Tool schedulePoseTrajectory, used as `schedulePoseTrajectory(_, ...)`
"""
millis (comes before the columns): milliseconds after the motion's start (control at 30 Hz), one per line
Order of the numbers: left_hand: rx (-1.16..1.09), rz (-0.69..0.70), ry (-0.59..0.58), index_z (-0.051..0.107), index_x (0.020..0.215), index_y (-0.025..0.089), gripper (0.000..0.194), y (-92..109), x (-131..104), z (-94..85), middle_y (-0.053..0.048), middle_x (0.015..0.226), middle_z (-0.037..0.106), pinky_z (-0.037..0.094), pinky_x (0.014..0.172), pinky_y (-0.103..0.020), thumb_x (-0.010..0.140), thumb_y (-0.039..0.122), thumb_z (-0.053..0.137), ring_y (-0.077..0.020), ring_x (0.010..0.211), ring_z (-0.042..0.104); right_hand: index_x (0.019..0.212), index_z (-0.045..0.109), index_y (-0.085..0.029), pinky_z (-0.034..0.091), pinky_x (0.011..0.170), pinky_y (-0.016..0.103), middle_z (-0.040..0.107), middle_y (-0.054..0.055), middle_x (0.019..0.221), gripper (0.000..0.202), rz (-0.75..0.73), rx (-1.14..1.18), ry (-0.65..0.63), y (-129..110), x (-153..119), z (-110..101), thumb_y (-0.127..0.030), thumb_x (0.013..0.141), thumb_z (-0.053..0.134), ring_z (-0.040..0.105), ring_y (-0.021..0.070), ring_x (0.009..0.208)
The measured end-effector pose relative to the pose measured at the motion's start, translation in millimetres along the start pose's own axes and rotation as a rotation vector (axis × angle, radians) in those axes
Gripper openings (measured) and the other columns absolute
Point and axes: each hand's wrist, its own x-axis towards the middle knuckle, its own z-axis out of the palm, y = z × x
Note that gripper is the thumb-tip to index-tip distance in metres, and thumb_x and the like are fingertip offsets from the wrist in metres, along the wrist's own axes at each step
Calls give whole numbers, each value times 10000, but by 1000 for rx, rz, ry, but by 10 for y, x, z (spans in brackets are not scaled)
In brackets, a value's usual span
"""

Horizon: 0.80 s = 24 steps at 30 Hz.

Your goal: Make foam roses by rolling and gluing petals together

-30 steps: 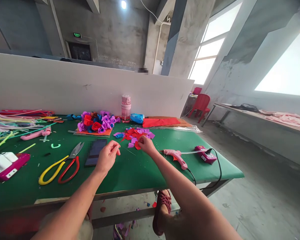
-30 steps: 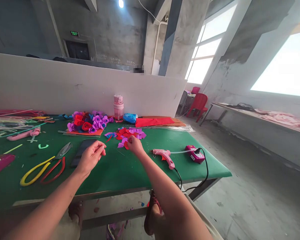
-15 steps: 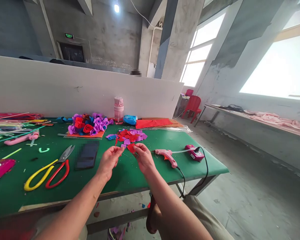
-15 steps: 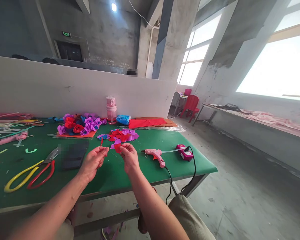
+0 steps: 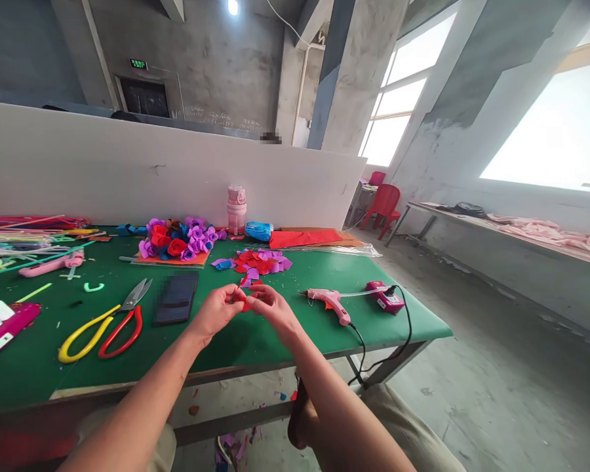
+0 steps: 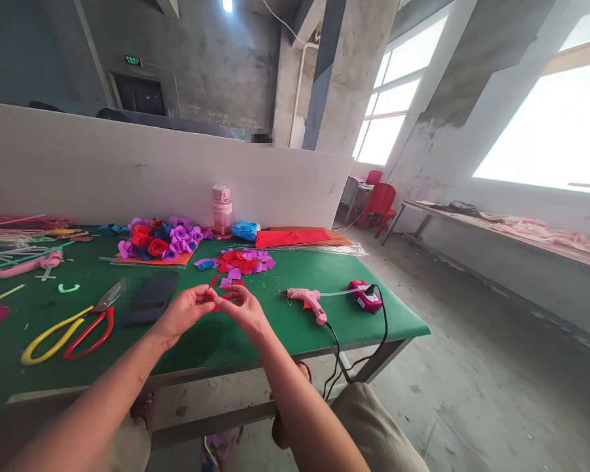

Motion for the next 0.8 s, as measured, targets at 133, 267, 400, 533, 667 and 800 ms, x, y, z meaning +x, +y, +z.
schedulePoseTrajectory(133,112,-44,-147,624,640,183,83,10,-24,-47,-15,625,677,469,695,-305,624,225,554,-191,677,626,721,641,-162,423,542,227,630,-2,625,297,5,-176,-41,35,0,-37,-410,608,758,558,113,559)
schedulePoseTrajectory(267,132,-20,-109,633,646,182,93,21,-31,-43,-12,599,679,467,648,-292,604,193,550,-182,620,621,652,600,-161,420,540,227,608,-14,576,313,57,-70,2,58,-68,-37,-420,588,765,525,93,509)
schedulePoseTrajectory(400,126,0,-72,617,633,182,65,11,-15,-28,7,585,646,450,617,-256,594,189,564,-150,593,594,734,614,-156,434,573,231,634,-3,620,326,77,-40,3,65,-140,5,-437,631,745,542,93,541)
schedulePoseTrajectory(533,125,8,-39,617,654,177,74,-22,9,-61,11,582,615,421,570,-242,615,238,601,-131,558,545,659,596,-154,432,548,235,639,9,612,342,100,13,10,98,-119,-11,-424,564,784,527,92,515)
schedulePoseTrajectory(667,121,7,142,624,715,175,165,-58,41,-159,37,501,538,351,494,-220,640,323,632,-110,477,467,669,580,-181,436,530,229,579,-29,580,354,-59,227,392,78,-60,-219,-430,533,792,500,82,501)
schedulePoseTrajectory(800,156,67,254,652,673,167,233,-102,55,-194,6,560,590,369,545,-231,631,394,680,-126,545,505,715,538,-203,452,529,217,573,-39,629,354,-146,346,624,30,-105,-361,-409,558,779,518,74,518)
